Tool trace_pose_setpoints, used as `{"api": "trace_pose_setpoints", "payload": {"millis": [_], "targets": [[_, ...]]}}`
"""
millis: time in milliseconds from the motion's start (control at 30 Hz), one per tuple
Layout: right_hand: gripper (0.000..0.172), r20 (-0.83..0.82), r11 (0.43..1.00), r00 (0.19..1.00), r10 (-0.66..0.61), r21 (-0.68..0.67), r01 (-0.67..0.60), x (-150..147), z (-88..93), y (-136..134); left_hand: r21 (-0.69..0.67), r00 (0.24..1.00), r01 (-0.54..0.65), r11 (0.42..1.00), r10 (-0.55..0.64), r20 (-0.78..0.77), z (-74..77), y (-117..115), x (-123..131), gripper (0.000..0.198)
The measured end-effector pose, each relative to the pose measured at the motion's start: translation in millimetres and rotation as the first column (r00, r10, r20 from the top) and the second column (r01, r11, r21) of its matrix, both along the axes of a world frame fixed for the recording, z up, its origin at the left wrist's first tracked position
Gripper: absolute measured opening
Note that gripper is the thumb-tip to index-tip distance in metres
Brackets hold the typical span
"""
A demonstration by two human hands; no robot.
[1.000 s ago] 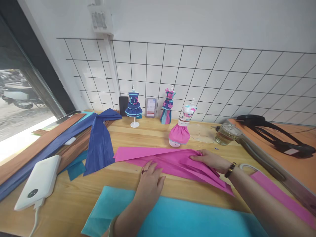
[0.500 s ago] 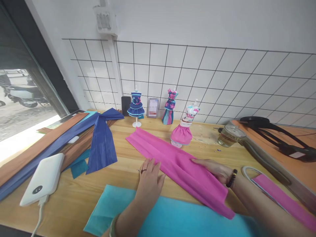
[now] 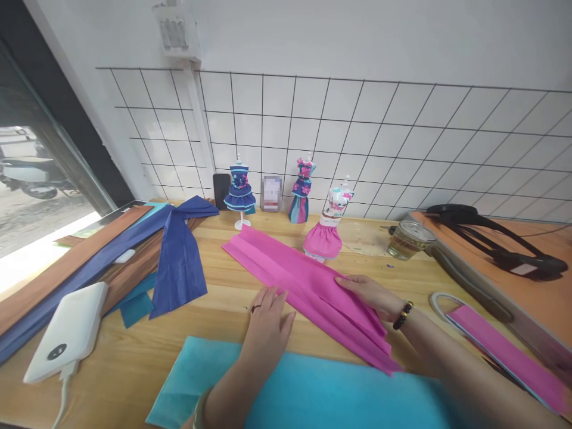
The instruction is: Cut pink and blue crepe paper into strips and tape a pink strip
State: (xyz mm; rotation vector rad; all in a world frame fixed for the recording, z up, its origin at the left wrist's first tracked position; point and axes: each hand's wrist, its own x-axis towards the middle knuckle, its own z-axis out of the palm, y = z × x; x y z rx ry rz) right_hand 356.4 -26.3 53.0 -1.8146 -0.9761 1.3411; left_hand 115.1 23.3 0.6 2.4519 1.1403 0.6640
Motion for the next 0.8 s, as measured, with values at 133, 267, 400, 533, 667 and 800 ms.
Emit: {"api": "trace_pose_setpoints", "payload": {"millis": [133, 267, 400, 533, 667, 800], "targets": [[0.041, 0.628, 0.985, 0.773, 0.084, 0.064, -0.159, 14, 5.5, -5, -0.033, 0.996, 0.023, 0.999, -0.020, 0.085, 2.1, -1, 0, 0.038], [0.035, 0.838, 0.940, 0.542, -0.065, 0.234, -0.250, 7, 10.4, -23, -0.131, 0.974, 0.043, 0.990, -0.012, 0.228, 11.2, -4, 0, 0.035], [0.030, 0.843, 0.913, 0.537, -0.037, 0.247, -0.324, -15, 7.4, -36, -0.377, 0.912, 0.155, 0.913, 0.015, 0.411, 19.9, -9, 2, 0.036], [0.029, 0.814, 0.934, 0.579, 0.058, 0.160, -0.318, -28, -4.2, -34, -0.662, 0.815, 0.434, 0.611, 0.046, 0.577, 24.6, -12, 6, 0.047], [0.022, 0.822, 0.932, 0.563, 0.087, 0.132, -0.338, -31, -14.9, -27, -0.769, 0.769, 0.597, 0.229, 0.109, 0.629, 28.7, -15, 6, 0.055], [0.017, 0.815, 0.928, 0.574, 0.075, 0.153, -0.339, -35, -15.2, -21, -0.791, 0.771, 0.611, 0.042, 0.196, 0.606, 32.1, -16, 6, 0.048]]}}
